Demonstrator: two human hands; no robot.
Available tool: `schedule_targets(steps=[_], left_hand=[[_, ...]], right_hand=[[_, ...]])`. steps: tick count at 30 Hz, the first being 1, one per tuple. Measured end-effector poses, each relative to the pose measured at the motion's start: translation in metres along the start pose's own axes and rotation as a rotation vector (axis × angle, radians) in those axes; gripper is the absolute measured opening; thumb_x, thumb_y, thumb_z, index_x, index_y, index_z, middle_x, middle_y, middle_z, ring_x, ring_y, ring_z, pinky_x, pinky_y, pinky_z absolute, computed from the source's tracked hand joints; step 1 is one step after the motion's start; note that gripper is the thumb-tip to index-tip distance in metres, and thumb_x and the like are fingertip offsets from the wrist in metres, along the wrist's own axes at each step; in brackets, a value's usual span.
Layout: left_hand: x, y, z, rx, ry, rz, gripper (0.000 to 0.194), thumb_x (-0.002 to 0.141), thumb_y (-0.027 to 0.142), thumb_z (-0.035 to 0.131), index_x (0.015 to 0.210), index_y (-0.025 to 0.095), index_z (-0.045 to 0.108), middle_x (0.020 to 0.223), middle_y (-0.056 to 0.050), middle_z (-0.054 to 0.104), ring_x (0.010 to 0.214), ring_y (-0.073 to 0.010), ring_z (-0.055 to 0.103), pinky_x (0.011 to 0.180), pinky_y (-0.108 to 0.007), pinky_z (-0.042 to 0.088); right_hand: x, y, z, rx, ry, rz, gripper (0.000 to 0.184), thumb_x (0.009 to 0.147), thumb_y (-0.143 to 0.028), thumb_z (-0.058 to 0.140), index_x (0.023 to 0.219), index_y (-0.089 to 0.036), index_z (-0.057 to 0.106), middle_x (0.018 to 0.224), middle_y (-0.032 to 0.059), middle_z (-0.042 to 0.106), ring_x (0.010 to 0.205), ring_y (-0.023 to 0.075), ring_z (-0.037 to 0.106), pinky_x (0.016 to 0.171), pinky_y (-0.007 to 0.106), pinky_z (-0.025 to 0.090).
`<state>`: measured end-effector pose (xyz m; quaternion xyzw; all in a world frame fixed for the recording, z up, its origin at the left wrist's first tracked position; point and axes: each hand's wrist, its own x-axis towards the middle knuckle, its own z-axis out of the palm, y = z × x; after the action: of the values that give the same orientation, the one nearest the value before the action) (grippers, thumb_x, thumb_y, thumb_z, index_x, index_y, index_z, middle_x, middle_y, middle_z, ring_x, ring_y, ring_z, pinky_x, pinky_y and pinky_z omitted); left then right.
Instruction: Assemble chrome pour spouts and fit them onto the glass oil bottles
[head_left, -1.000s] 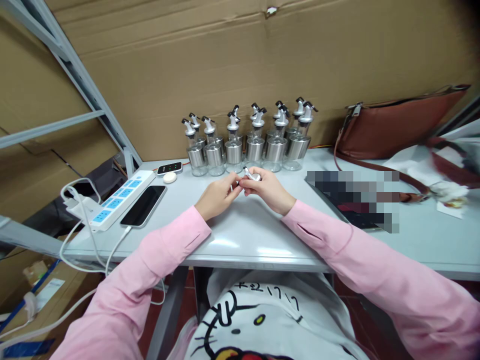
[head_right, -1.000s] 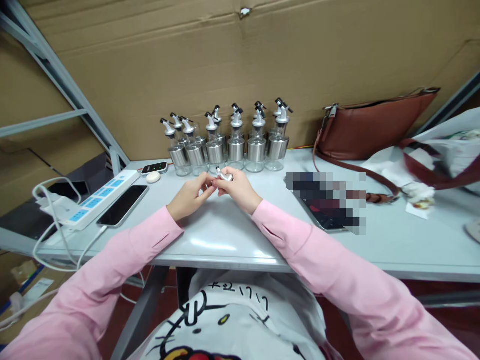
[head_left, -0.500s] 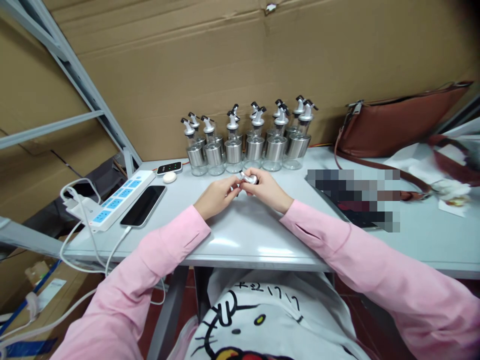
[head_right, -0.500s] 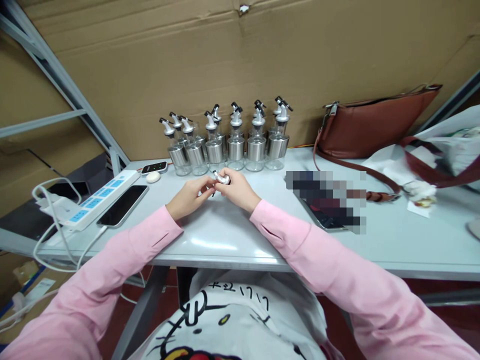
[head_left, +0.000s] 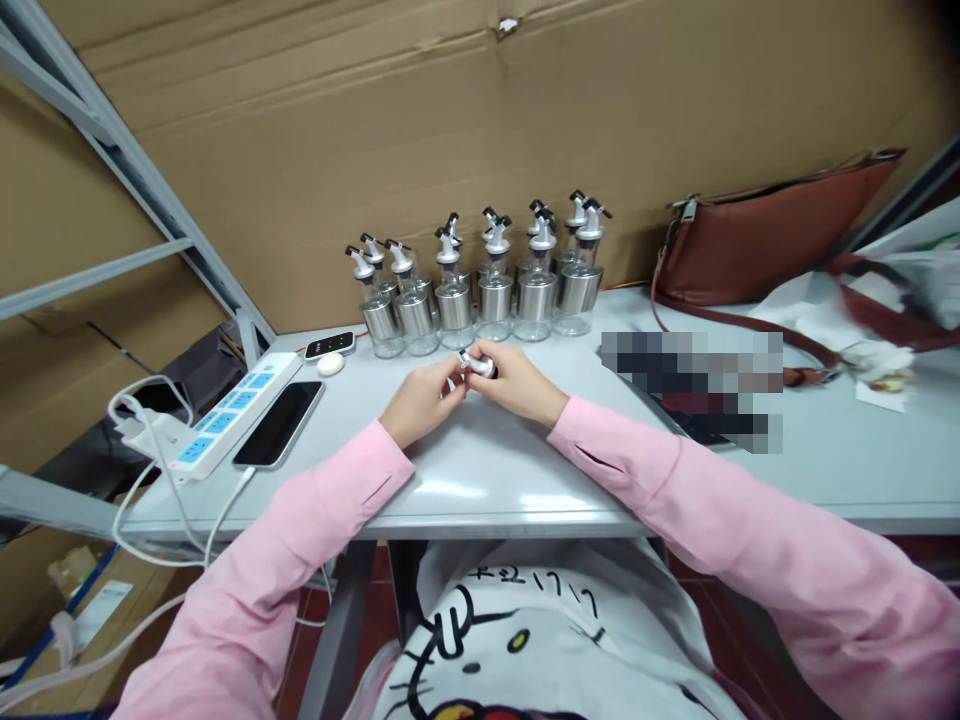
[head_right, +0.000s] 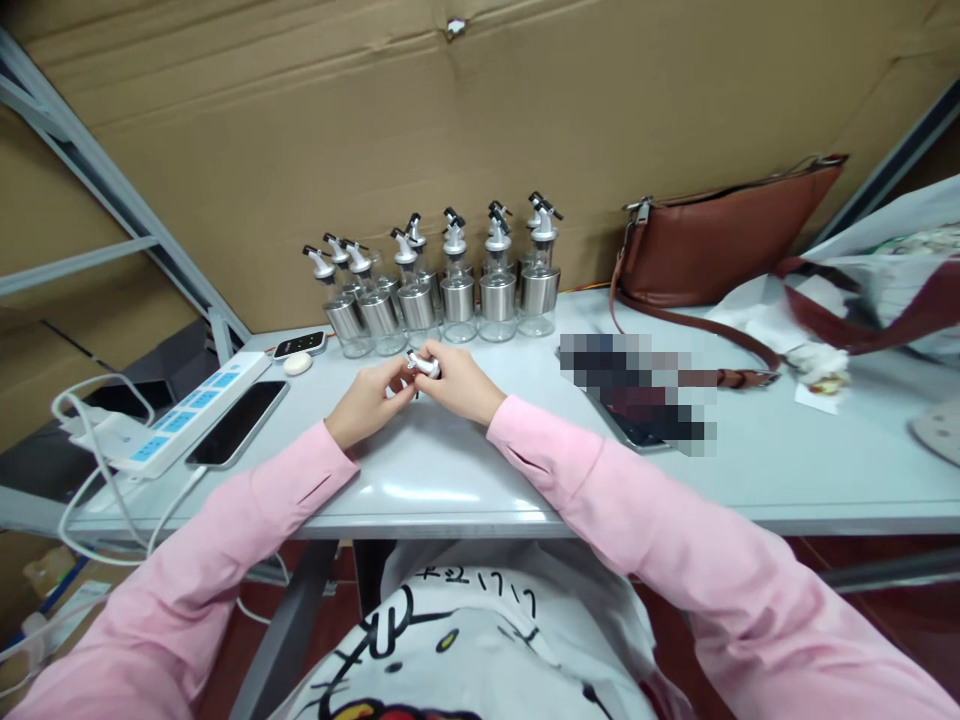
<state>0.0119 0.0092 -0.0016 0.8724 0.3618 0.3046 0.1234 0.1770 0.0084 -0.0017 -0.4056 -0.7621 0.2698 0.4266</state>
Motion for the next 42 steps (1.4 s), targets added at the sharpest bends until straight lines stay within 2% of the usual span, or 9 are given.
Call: schedule_targets(steps=[5,8,13,20,26,30,36,42], left_hand=[[0.0000,0.0024,0.0012,-0.050,0.046,-0.027,0.002,0.078,0.015,0.052,0.079,0.016,0.052,0.068,0.002,0.059,0.058,-0.0098,0.052,0.056,-0.020,0.038],[0.0014,0.0037,0.0010,-0.206,0.119,-0.093,0.001,0.077,0.016,0.053,0.077,0.016,0.051,0.064,0.003,0.057,0.057,-0.0091,0.053,0.054,-0.019,0.039],[0.0040,0.0023,0.0004,-0.489,0.220,-0.178,0.014,0.078,0.027,0.059,0.075,0.015,0.052,0.066,0.002,0.057,0.054,-0.0077,0.054,0.053,-0.020,0.043],[0.0037,0.0033,0.0006,-0.552,0.257,-0.178,0.020,0.078,0.033,0.062,0.077,0.015,0.054,0.068,0.002,0.059,0.056,-0.0078,0.055,0.056,-0.021,0.045],[0.0052,0.0049,0.0007,-0.678,0.226,-0.194,0.025,0.081,0.039,0.059,0.079,0.015,0.053,0.071,0.000,0.060,0.059,-0.0081,0.056,0.060,-0.022,0.046],[0.0061,0.0047,0.0018,-0.713,0.205,-0.191,0.030,0.082,0.044,0.056,0.079,0.015,0.053,0.071,0.000,0.059,0.060,-0.0081,0.055,0.062,-0.024,0.047],[0.0052,0.0012,0.0030,-0.654,0.159,-0.217,0.026,0.075,0.037,0.066,0.083,0.015,0.054,0.073,0.001,0.060,0.061,-0.0084,0.056,0.061,-0.022,0.045],[0.0054,0.0007,-0.0001,-0.590,0.137,-0.195,0.024,0.076,0.034,0.066,0.088,0.015,0.060,0.068,0.001,0.061,0.056,-0.0085,0.055,0.059,-0.022,0.044]], right_hand=[[0.0000,-0.0014,0.0001,-0.021,0.008,-0.014,0.009,0.069,-0.024,0.050,0.068,-0.019,0.043,0.061,-0.0042,0.044,0.058,0.0106,0.038,0.056,0.024,0.028],[-0.0003,-0.0038,-0.0010,-0.047,0.044,-0.017,0.018,0.074,-0.033,0.053,0.068,-0.019,0.042,0.060,-0.0044,0.044,0.057,0.0103,0.038,0.056,0.024,0.028],[-0.0007,-0.0068,-0.0016,-0.052,0.076,-0.010,0.029,0.074,-0.044,0.058,0.068,-0.019,0.044,0.061,-0.0039,0.047,0.056,0.0103,0.040,0.055,0.024,0.029],[0.0002,-0.0086,-0.0029,0.131,0.028,0.064,0.020,0.075,-0.037,0.057,0.068,-0.019,0.051,0.054,-0.0038,0.051,0.050,0.0104,0.045,0.053,0.024,0.033],[0.0025,-0.0025,-0.0024,0.147,0.106,-0.011,0.010,0.069,-0.024,0.057,0.067,-0.019,0.049,0.063,-0.0018,0.057,0.062,0.0133,0.051,0.062,0.025,0.036],[0.0031,-0.0028,-0.0030,0.138,0.149,-0.027,0.013,0.067,-0.027,0.059,0.070,-0.019,0.050,0.069,-0.0007,0.059,0.067,0.0146,0.052,0.066,0.026,0.037],[0.0023,-0.0048,-0.0038,0.109,0.144,-0.035,0.017,0.065,-0.031,0.061,0.073,-0.019,0.051,0.071,-0.0004,0.054,0.066,0.0142,0.047,0.063,0.026,0.035],[0.0016,-0.0032,-0.0031,0.118,0.147,-0.038,0.020,0.065,-0.030,0.062,0.075,-0.019,0.049,0.072,-0.0006,0.052,0.064,0.0135,0.044,0.061,0.026,0.033]])
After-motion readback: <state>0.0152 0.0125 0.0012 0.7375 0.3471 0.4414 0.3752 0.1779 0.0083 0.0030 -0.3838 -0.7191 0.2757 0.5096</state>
